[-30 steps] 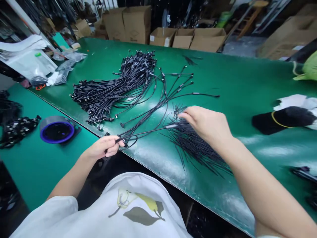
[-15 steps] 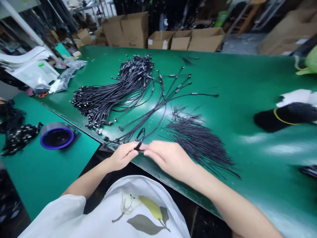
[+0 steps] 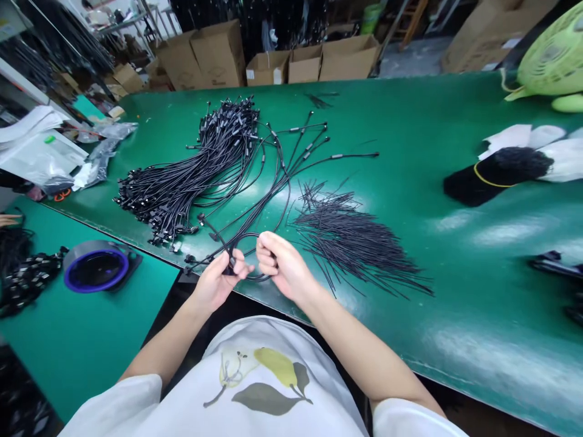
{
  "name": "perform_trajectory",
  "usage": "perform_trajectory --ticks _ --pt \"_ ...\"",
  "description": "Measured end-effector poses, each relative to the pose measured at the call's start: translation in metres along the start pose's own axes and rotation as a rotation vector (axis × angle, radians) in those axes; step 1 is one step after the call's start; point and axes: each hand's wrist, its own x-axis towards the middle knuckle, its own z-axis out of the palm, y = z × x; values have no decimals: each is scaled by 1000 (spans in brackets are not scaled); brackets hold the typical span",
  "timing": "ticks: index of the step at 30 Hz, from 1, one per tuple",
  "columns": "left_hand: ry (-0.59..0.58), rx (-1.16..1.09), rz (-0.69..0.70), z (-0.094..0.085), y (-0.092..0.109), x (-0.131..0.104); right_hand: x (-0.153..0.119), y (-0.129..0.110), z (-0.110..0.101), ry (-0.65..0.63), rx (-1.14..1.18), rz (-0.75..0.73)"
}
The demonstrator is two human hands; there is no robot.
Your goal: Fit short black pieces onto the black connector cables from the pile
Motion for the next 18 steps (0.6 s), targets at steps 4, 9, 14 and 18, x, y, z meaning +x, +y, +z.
perform_trajectory --ticks 4,9,14,18 --pt "-45 75 -22 2 -14 -5 -7 7 10 24 55 -7" --pt "-84 665 119 3 -16 -10 -17 19 17 122 -120 -283" --pt "-247 849 59 0 -17 -5 -17 24 14 250 -254 -325" --pt "-287 818 80 3 -21 -1 -12 15 9 246 -124 -194"
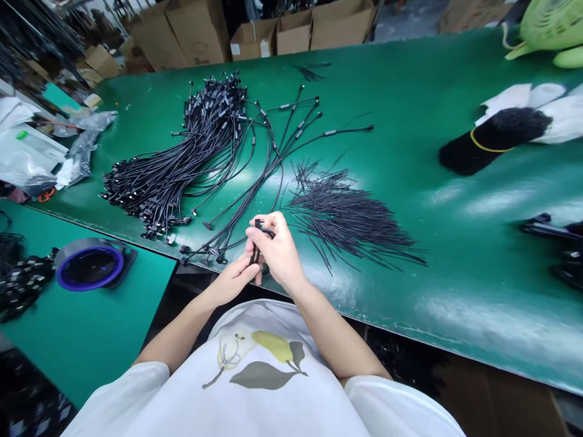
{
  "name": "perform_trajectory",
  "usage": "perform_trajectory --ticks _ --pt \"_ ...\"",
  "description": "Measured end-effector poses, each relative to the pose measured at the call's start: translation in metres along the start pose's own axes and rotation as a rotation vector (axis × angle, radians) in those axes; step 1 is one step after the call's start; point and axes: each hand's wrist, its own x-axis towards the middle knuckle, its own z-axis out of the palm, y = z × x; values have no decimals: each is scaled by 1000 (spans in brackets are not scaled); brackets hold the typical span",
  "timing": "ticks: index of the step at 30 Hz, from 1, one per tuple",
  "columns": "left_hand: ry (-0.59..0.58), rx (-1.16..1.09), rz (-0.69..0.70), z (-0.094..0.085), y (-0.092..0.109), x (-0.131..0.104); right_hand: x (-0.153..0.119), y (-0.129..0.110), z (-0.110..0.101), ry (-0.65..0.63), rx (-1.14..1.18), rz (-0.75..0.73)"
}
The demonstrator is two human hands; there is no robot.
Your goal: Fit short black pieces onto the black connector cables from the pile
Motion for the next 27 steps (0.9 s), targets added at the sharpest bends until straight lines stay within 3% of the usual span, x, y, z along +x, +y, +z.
perform_trajectory --ticks 4,11,27 --pt "41 -159 -47 6 6 4 6 -7 -4 -27 152 143" --pt "-105 -641 -307 10 13 2 10 -8 -4 27 277 69" --pt "-122 -733 -388 9 28 1 7 -15 -1 -41 307 36"
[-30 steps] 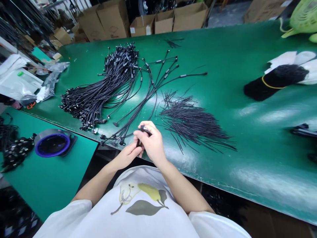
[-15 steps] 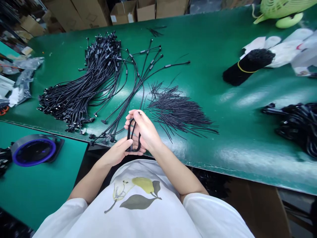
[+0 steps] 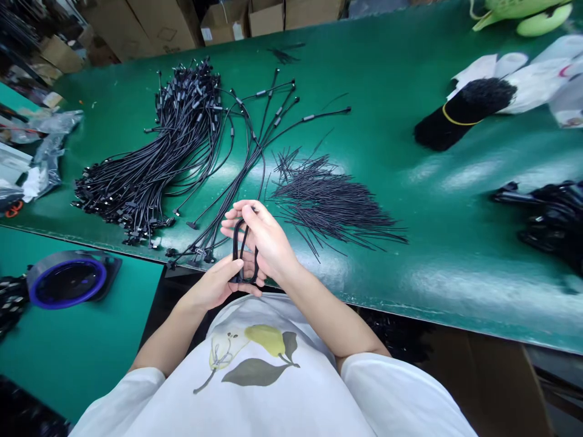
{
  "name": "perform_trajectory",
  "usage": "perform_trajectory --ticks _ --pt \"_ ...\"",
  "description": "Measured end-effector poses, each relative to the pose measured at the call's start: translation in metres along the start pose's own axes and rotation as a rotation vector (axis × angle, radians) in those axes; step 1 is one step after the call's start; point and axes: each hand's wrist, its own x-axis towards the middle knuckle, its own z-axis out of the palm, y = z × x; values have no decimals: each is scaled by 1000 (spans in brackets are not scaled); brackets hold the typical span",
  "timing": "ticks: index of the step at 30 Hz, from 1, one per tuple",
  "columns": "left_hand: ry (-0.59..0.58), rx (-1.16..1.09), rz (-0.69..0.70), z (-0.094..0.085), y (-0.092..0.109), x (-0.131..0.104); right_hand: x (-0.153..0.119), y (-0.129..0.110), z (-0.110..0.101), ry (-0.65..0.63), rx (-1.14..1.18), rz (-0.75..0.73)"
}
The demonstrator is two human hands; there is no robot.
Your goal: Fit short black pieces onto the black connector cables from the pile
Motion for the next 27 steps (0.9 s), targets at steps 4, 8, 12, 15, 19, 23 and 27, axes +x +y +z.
perform_trajectory --ticks 4,8,12,15,19,23,27 --pt "-47 -27 -2 -4 -3 1 1 0 -2 -4 20 -2" --pt "-78 -27 14 -8 -6 4 0 1 -3 -29 -45 -46" --pt "-124 70 24 -12 -3 7 -5 -1 -3 -128 -74 39" --pt "-183 70 -53 -14 -3 9 -6 -2 -4 -182 -84 121" --pt "-172 -135 -169 -7 -10 13 4 3 -11 -211 -195 145" --pt "106 -345 15 -1 -14 25 6 11 -28 -30 -668 -286" --pt "396 -452 340 -10 -3 38 -11 25 -48 -145 -1327 -745"
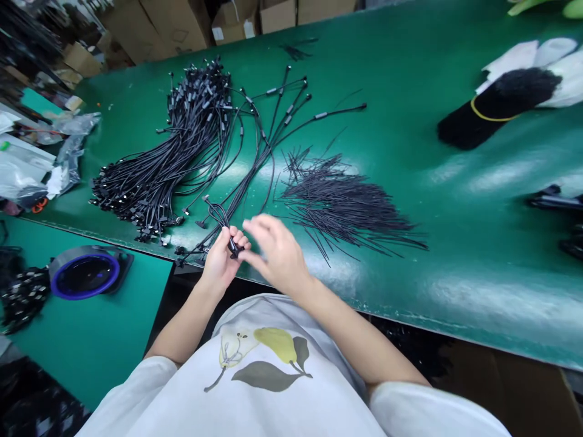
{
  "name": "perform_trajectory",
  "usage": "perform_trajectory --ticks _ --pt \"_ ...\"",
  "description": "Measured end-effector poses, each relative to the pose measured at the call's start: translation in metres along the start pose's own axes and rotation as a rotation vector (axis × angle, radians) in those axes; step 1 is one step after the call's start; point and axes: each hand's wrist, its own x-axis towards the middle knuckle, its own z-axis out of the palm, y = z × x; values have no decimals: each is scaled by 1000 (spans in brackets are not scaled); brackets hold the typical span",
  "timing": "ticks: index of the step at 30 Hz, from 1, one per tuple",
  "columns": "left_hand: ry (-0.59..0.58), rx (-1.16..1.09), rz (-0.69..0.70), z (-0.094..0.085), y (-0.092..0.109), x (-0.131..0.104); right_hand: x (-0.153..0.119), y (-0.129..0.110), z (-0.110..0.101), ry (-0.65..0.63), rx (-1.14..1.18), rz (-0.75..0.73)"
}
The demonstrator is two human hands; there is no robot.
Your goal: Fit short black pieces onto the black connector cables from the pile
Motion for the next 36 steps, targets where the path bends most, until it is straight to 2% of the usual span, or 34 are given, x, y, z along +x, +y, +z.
perform_trajectory --ticks 3,6,9,12,14,15,17,18,20,22,24,26,28,31,36 --pt "10 -14 105 -2 4 8 -16 0 10 -146 -207 -164" --pt "17 -4 170 -2 0 9 -17 -5 20 -142 -227 -98" --pt "28 15 248 1 -5 6 -7 -15 23 -125 9 118" --pt "27 81 284 6 -3 3 1 -20 23 -129 499 450" --pt "21 125 310 9 1 2 3 -18 20 -198 816 645" --pt "16 135 336 9 3 1 3 -16 18 -255 901 707" --pt "-4 151 364 8 5 -2 2 -8 10 -335 879 758" --pt "-24 172 339 7 4 -4 3 -4 5 -315 824 747" --pt "-98 256 202 1 -2 -9 7 0 -8 -172 792 686" --pt "-220 386 24 -4 -13 -14 13 -2 -19 -30 923 635" --pt "-357 479 -114 -7 -22 -18 21 -8 -25 -23 1082 637" --pt "-443 477 -234 -6 -27 -21 27 -14 -26 -37 1204 686" --pt "-438 397 -351 -2 -25 -23 31 -16 -24 13 1313 716" --pt "-357 292 -464 5 -18 -24 33 -12 -24 81 1442 728" --pt "-318 216 -533 7 -17 -25 32 0 -30 22 1538 746"
